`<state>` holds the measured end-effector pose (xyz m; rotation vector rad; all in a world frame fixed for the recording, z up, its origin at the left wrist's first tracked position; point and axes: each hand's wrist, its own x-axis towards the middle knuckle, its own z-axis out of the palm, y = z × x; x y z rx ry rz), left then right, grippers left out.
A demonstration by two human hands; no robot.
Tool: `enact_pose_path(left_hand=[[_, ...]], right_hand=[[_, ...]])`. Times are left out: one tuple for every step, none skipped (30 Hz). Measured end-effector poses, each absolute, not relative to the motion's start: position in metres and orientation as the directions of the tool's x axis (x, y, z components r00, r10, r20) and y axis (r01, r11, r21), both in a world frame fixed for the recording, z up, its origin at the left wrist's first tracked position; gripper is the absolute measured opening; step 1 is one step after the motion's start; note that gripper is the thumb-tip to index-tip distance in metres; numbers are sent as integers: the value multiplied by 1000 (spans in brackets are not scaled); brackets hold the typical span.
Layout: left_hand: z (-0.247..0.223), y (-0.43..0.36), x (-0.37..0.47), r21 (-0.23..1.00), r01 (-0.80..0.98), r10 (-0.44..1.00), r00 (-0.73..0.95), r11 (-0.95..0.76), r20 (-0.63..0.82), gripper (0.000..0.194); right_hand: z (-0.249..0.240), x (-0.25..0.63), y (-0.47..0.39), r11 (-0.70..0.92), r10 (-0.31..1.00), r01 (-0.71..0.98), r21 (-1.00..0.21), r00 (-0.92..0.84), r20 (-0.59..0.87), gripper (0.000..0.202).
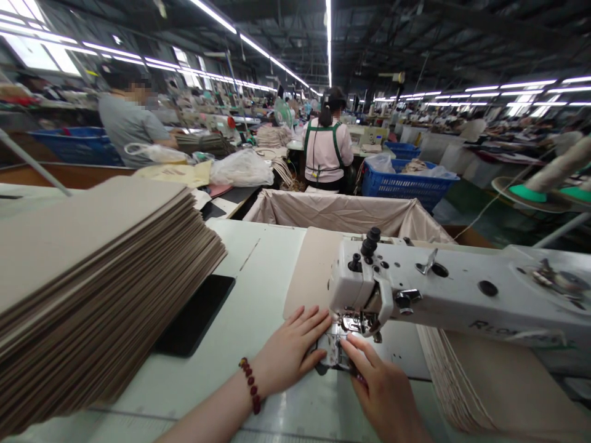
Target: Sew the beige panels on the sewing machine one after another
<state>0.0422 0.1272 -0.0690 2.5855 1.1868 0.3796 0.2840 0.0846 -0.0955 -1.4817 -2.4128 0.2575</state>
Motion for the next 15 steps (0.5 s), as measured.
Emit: enact_pose_path(left_hand=[[-69, 127, 43, 343, 700, 767, 630, -627, 118, 60], [-69, 127, 43, 337, 704, 769, 629, -625, 113, 60], [-69, 127, 43, 331, 708, 771, 627, -623, 110, 60], [-68, 127, 43, 327, 711, 773, 625, -622, 110, 61], [-68, 127, 44, 324, 712, 773, 624, -623, 112, 61], [-68, 127, 44, 322, 713, 773, 623, -623, 118, 61], [-67, 127, 44, 320, 711, 772, 623, -626, 126, 60], [-67, 127, 44, 320, 708, 770, 625, -629, 130, 60], [-67, 127, 44, 319, 706, 768, 626, -632, 135, 60], [-67, 127, 44, 319, 706, 768, 625, -633, 139, 60], [-67, 126, 44, 319, 707, 769, 623, -632, 142, 60], [-67, 126, 44, 319, 708, 770, 621, -630, 143, 61], [-67, 126, 44, 319, 709, 772, 620, -629, 143, 61], [-67, 126, 44, 320, 710, 773, 619, -627, 141, 61], [-67, 126, 44, 319, 712, 774, 619, -626, 137, 61]], right_hand=[[-96, 284, 85, 452, 892, 839, -303, -423, 159, 73], [-97, 284, 85, 452, 892, 838, -304, -422, 163, 74], [-97, 284, 85, 453, 891, 837, -307, -421, 167, 74], [-98, 285, 85, 454, 891, 834, -313, -421, 172, 75], [-98, 285, 85, 455, 890, 831, -319, -420, 174, 74], [-98, 285, 85, 455, 890, 829, -325, -420, 176, 74], [-99, 285, 85, 455, 890, 827, -329, -419, 178, 74], [-99, 285, 85, 455, 890, 827, -331, -419, 178, 74], [-99, 284, 85, 454, 891, 827, -330, -418, 177, 74], [-99, 284, 85, 453, 892, 829, -329, -417, 176, 74], [-98, 284, 85, 449, 893, 832, -327, -412, 178, 73], [-98, 284, 85, 445, 895, 834, -326, -408, 180, 73], [-97, 283, 85, 442, 897, 836, -326, -404, 181, 73], [-97, 283, 84, 440, 898, 837, -327, -401, 182, 72], [-96, 283, 84, 440, 898, 836, -327, -402, 181, 72]])
